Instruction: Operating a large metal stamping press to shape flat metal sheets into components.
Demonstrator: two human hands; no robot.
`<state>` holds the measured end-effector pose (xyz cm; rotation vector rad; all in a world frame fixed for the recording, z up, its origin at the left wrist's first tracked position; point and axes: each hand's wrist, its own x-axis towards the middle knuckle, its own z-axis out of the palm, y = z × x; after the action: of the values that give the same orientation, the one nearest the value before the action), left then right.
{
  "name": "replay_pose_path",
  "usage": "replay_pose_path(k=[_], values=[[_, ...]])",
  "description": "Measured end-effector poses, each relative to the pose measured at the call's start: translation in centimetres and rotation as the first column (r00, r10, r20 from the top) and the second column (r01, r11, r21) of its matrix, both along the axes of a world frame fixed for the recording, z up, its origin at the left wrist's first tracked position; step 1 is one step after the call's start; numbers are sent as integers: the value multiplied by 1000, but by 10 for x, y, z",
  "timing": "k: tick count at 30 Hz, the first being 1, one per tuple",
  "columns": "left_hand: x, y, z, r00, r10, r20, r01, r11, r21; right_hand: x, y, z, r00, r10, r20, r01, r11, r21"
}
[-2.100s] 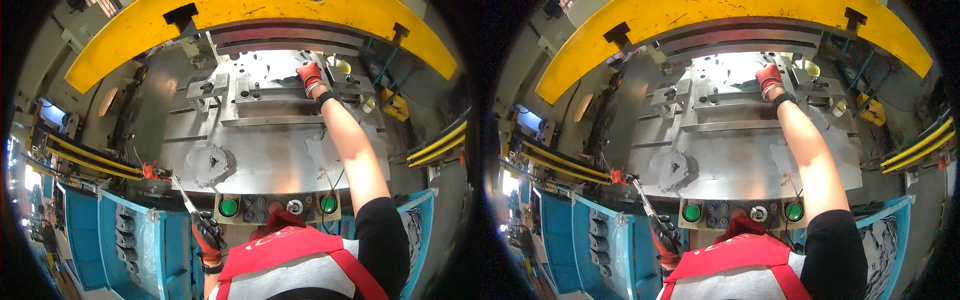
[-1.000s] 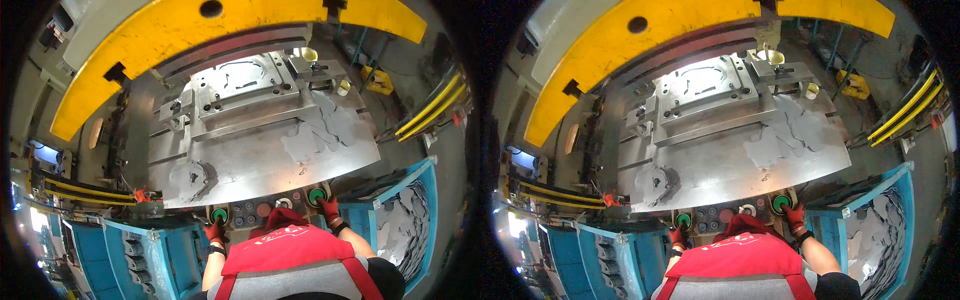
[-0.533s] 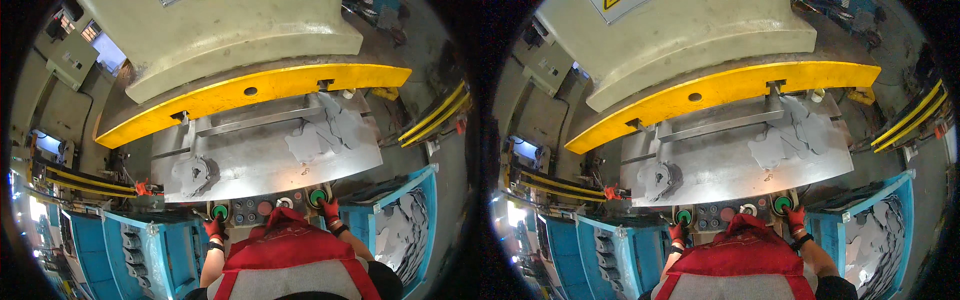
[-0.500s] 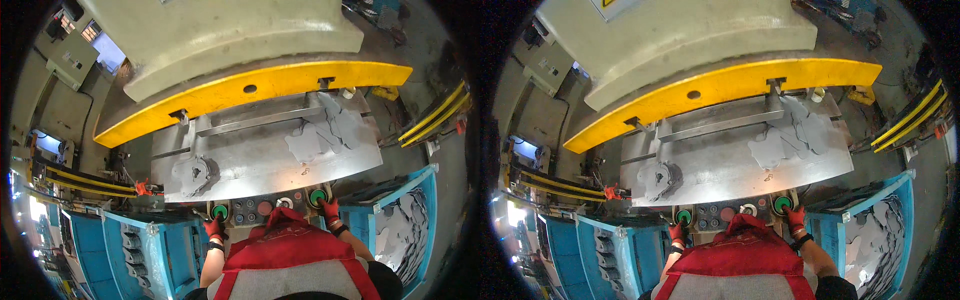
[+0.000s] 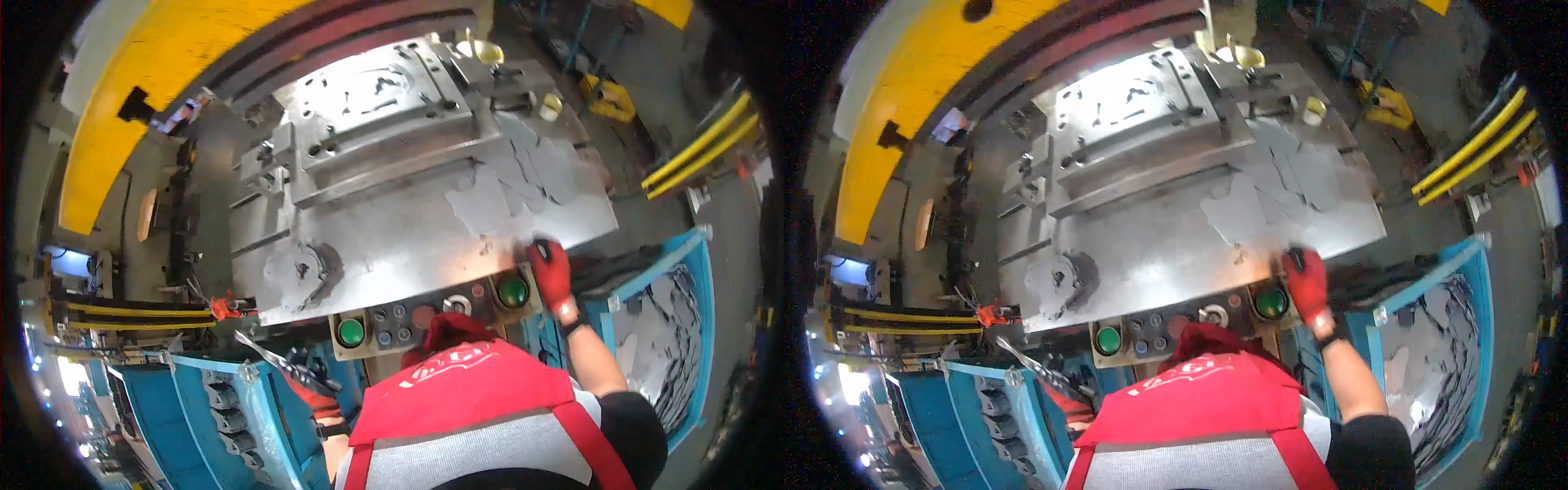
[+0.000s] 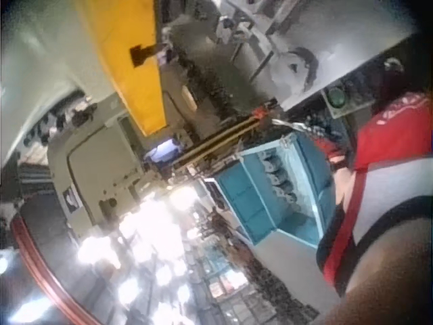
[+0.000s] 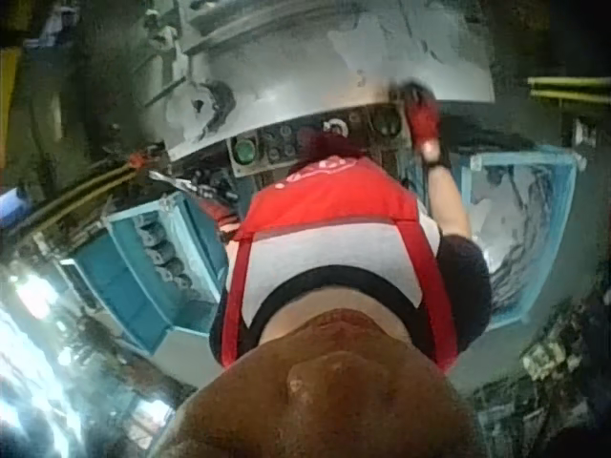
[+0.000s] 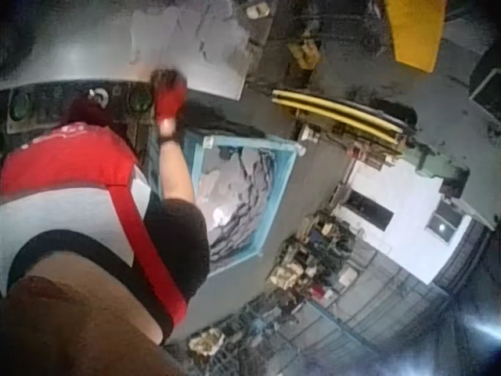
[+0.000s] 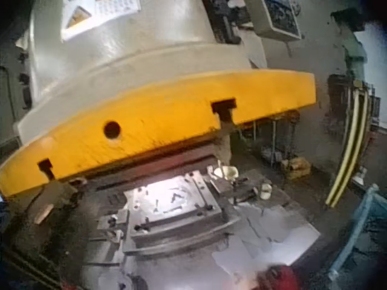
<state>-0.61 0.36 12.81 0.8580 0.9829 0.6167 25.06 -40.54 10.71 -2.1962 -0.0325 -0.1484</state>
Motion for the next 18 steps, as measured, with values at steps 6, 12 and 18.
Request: replay_pose_path(k=[6, 12, 18], values=[[114, -54, 81, 943, -331, 20, 287, 843, 455, 57, 76, -33, 891, 334, 309, -84, 788, -610], [232, -72, 123, 680, -733, 23, 720, 673, 170, 27, 39, -43, 896, 285, 341, -83, 862, -501], [358, -60, 105, 617, -774, 140, 738, 631, 237, 26, 15, -61, 949, -2, 317, 140, 900, -412]])
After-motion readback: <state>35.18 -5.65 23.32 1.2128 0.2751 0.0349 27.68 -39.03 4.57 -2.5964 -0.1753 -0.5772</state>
